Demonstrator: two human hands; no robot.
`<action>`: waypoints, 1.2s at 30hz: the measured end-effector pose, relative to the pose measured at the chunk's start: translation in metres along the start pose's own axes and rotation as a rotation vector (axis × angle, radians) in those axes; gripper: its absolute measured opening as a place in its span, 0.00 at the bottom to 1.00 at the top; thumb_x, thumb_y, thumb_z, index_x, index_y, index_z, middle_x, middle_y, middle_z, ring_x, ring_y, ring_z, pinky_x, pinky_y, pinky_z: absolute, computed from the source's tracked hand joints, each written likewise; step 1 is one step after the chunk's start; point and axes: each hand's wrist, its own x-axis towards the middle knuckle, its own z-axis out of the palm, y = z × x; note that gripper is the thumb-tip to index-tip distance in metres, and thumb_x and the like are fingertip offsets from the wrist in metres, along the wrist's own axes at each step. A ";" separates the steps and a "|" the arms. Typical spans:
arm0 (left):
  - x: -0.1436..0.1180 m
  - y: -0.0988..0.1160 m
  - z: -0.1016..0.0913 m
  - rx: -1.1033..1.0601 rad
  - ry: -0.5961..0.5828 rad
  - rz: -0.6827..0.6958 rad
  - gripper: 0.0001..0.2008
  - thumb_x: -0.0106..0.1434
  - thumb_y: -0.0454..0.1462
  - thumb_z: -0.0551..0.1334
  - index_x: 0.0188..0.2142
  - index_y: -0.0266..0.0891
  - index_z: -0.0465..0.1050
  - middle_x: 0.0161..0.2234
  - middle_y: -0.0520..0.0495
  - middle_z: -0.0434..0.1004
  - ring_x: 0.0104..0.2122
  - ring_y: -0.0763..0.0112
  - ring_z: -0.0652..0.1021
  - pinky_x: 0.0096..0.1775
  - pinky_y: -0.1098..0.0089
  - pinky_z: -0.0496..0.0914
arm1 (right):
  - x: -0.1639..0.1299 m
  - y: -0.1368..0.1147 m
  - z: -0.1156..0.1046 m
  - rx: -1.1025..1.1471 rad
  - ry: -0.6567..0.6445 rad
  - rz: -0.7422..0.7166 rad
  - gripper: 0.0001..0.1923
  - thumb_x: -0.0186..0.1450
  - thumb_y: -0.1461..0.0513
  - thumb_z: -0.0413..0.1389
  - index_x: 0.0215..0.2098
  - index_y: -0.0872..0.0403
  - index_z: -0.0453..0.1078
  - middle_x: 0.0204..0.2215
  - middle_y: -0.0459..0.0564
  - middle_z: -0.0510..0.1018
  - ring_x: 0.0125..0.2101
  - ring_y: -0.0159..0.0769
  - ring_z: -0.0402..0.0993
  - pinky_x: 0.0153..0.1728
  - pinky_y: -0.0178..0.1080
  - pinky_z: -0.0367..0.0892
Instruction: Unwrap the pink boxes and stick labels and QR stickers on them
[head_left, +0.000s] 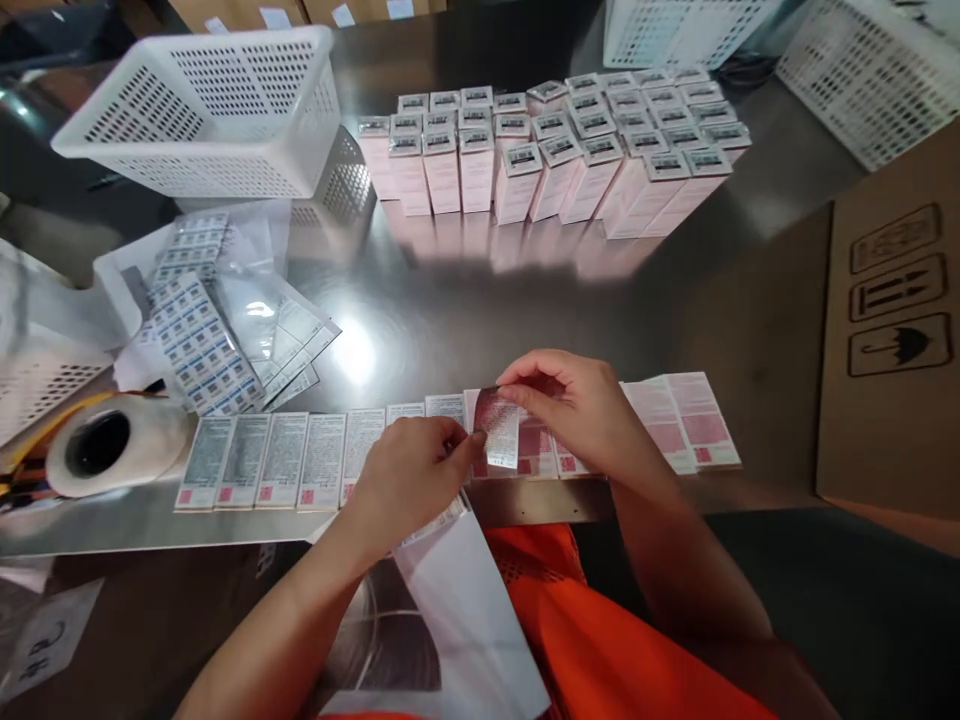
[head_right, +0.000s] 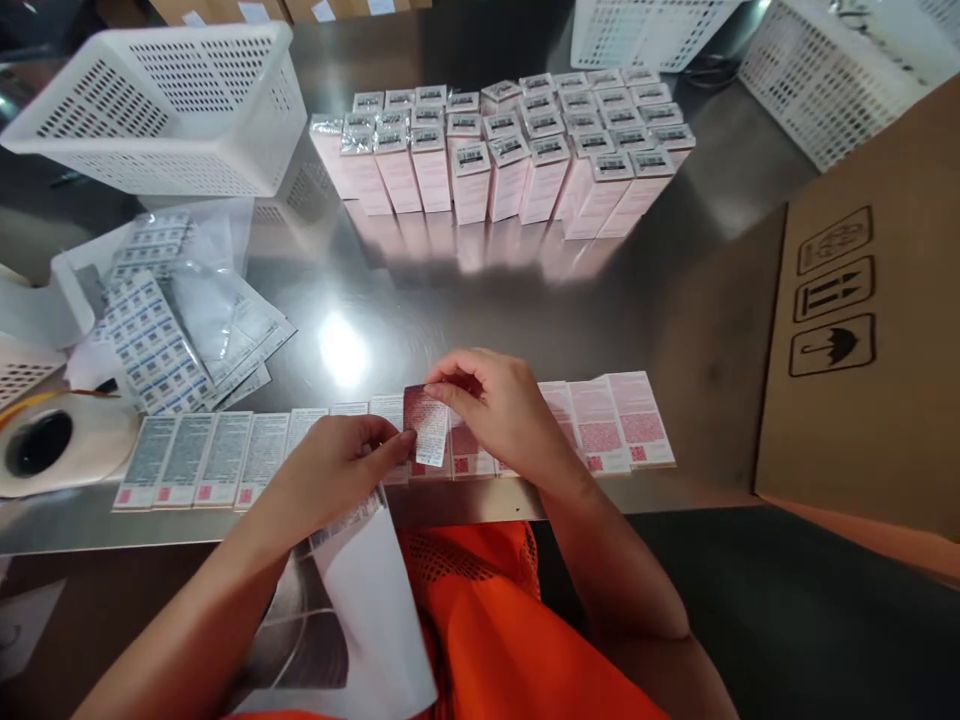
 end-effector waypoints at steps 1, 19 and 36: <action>0.001 0.000 0.002 0.008 -0.003 -0.015 0.20 0.67 0.48 0.53 0.26 0.42 0.74 0.22 0.51 0.72 0.24 0.68 0.68 0.28 0.68 0.54 | 0.002 0.002 0.002 -0.011 -0.012 0.017 0.04 0.66 0.61 0.60 0.35 0.52 0.77 0.32 0.44 0.81 0.32 0.34 0.76 0.35 0.36 0.68; 0.010 -0.011 0.020 0.074 -0.050 -0.113 0.19 0.68 0.45 0.53 0.26 0.43 0.75 0.21 0.47 0.74 0.23 0.65 0.70 0.28 0.66 0.48 | 0.013 0.021 0.025 -0.112 0.013 0.266 0.20 0.59 0.60 0.64 0.47 0.49 0.66 0.26 0.41 0.79 0.24 0.34 0.74 0.28 0.37 0.69; 0.017 -0.013 0.020 0.121 -0.054 -0.092 0.19 0.67 0.46 0.54 0.25 0.44 0.77 0.20 0.47 0.74 0.23 0.63 0.72 0.26 0.67 0.50 | 0.011 0.021 0.027 -0.137 0.030 0.230 0.18 0.60 0.59 0.64 0.46 0.48 0.65 0.25 0.40 0.79 0.23 0.33 0.74 0.27 0.35 0.70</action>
